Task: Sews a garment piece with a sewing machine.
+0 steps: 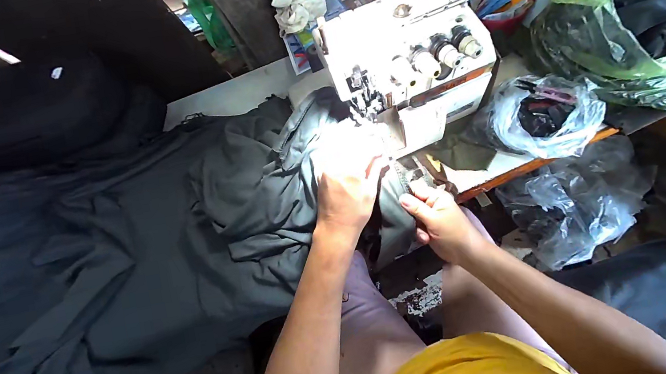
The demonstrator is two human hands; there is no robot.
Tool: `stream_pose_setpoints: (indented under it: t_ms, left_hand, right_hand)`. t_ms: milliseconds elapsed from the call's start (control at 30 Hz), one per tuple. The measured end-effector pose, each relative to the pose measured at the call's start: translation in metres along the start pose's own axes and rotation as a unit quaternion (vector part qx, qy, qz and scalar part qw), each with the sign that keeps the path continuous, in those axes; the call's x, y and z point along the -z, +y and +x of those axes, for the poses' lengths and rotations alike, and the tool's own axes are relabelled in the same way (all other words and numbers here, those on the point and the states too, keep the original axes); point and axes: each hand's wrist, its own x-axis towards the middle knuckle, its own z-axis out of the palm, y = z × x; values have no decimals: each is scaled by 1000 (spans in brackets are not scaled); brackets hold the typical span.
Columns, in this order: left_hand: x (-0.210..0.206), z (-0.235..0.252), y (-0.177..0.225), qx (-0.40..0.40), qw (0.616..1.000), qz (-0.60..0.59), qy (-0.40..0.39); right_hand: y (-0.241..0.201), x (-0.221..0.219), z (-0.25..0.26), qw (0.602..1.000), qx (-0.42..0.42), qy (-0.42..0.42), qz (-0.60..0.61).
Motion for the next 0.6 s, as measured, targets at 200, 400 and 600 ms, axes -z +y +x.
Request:
stream_pose_setpoints:
  t_ms: [200,400,600]
  left_hand:
    - [0,1,1,-24,998,52,-18]
    - [-6,4,6,2,995,93,-18]
    - [-11,1,11,27,994,102,17]
  right_hand:
    - [-7,-1,-2,1000,-11,22,1]
    - [-7,-2,-2,999,-20,25,11]
    - [-8,-2,0,999,-20,31,8]
